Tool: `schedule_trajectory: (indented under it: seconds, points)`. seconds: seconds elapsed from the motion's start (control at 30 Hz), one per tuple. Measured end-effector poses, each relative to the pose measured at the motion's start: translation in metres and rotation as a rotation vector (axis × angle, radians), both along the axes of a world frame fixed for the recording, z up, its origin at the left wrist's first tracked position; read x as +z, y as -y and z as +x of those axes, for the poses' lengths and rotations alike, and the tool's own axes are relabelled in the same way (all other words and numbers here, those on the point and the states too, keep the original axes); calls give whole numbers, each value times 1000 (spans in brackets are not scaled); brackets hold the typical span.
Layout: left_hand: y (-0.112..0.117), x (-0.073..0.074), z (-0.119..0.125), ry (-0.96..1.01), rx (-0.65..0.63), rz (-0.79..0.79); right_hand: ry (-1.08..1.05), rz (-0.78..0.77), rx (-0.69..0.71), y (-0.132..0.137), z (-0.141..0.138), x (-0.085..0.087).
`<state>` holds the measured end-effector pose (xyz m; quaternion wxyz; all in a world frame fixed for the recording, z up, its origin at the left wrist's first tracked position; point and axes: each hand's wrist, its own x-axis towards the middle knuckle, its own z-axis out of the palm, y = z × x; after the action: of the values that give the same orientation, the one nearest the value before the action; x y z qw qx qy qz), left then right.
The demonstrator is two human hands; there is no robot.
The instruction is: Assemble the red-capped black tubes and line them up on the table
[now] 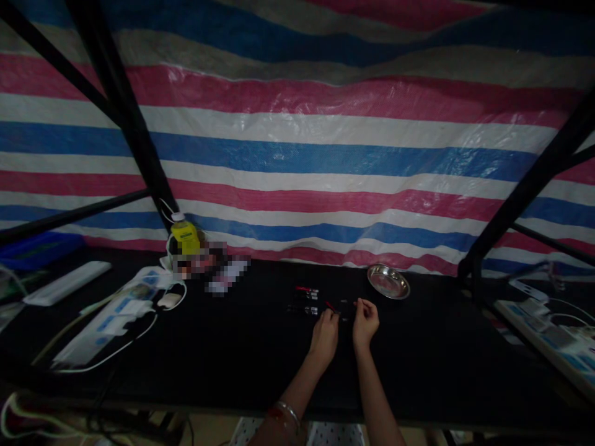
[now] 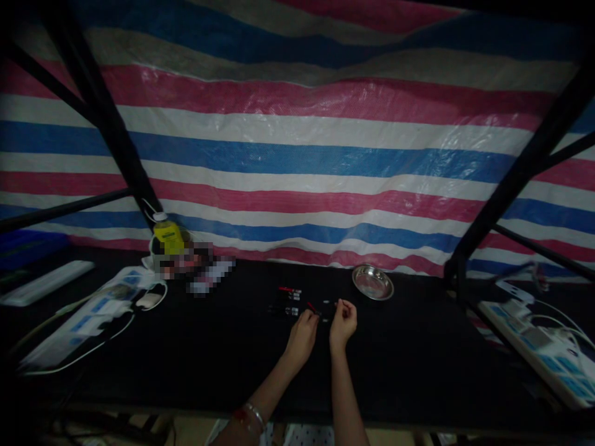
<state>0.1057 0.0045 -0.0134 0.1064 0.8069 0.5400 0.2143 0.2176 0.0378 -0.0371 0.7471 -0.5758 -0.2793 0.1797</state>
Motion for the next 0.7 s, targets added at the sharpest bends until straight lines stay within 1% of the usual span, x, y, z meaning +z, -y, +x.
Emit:
schedule_trajectory:
  seconds: [0.07,0.13,0.3,0.43,0.57,0.7]
  points:
    - [0,0,0,-4,8,0,-23,17,-11,-1,2,-1]
    - [0,0,0,-6,23,1,-35,25,7,-1,2,-2]
    - [-1,2,0,-51,23,-16,-62,-9,27,-1,1,-4]
    - [-1,4,1,-43,20,37,-29,-37,64,1,1,-4]
    - [-2,4,3,-81,17,99,14,-39,82,3,-1,-1]
    - [-3,1,4,-74,51,112,-30,-27,105,4,-4,6]
